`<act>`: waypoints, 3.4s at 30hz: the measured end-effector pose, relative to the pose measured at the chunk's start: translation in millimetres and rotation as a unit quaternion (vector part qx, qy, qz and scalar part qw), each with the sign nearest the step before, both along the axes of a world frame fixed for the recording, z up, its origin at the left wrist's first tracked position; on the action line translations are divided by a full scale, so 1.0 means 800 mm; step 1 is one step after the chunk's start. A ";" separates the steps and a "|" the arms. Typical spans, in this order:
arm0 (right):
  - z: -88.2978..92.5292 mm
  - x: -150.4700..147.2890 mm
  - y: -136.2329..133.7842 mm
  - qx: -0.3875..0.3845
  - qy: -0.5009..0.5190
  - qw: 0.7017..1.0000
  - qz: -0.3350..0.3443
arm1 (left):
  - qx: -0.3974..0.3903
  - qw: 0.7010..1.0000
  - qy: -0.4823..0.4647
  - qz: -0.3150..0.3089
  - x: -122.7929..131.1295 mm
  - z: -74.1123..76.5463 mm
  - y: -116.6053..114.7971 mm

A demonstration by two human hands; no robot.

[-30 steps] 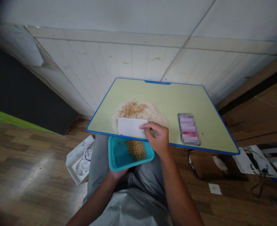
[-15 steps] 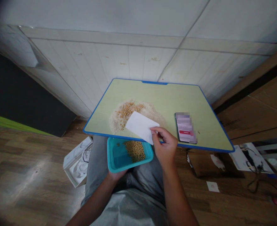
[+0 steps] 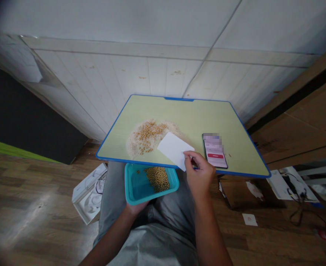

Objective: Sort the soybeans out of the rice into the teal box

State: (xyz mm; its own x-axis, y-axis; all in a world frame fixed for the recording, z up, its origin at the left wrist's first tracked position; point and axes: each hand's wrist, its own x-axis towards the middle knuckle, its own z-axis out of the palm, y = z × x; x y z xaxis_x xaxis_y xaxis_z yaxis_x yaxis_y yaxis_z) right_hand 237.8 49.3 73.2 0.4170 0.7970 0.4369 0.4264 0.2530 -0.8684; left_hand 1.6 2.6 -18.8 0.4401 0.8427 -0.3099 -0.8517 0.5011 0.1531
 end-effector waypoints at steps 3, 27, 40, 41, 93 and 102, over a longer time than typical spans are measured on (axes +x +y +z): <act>0.002 0.007 0.005 0.014 0.019 0.999 -0.028 | 0.003 1.000 -0.008 0.001 -0.001 -0.004 -0.001; 0.014 -0.037 0.012 0.019 -0.039 0.997 0.066 | 0.012 0.999 -0.031 -0.003 0.011 0.011 0.007; 0.018 -0.014 0.042 0.072 0.039 0.997 -0.006 | 0.032 0.998 -0.047 -0.029 -0.002 -0.005 0.001; 0.021 -0.020 0.040 0.074 0.040 0.996 0.001 | 0.032 0.998 -0.046 -0.029 -0.001 -0.005 0.001; 0.013 -0.015 0.050 0.050 -0.026 0.998 0.039 | 0.039 0.998 -0.030 -0.036 0.005 0.009 0.003; 0.011 -0.015 0.045 0.046 -0.032 0.997 0.049 | 0.050 0.997 -0.039 -0.042 0.006 0.015 0.002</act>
